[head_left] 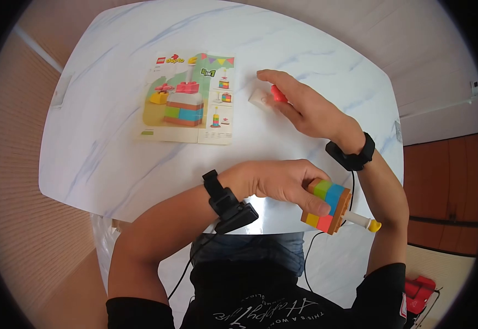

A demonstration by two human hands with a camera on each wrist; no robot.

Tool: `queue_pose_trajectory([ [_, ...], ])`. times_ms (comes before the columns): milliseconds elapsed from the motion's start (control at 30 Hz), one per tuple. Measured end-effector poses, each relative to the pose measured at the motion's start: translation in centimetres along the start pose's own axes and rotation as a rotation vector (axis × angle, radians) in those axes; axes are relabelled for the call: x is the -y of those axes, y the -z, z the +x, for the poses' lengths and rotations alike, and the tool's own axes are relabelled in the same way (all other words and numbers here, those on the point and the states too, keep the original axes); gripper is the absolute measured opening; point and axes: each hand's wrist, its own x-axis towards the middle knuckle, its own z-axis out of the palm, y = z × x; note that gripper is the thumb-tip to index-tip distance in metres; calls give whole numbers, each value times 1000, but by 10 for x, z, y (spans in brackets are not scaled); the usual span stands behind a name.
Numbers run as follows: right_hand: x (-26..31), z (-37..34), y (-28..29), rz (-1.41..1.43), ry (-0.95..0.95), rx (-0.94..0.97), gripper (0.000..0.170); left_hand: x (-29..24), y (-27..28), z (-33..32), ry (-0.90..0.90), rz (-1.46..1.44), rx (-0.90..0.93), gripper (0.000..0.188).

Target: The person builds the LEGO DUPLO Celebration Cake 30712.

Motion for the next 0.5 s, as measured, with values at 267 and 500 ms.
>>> queue_pose_trajectory([
  [267,11,9,-1,-1,-9,96,51,2,3,1,-6,53,-7,47],
  [500,4,9,-5,-37,-10,115,55,2,4,1,8,90,-14,45],
])
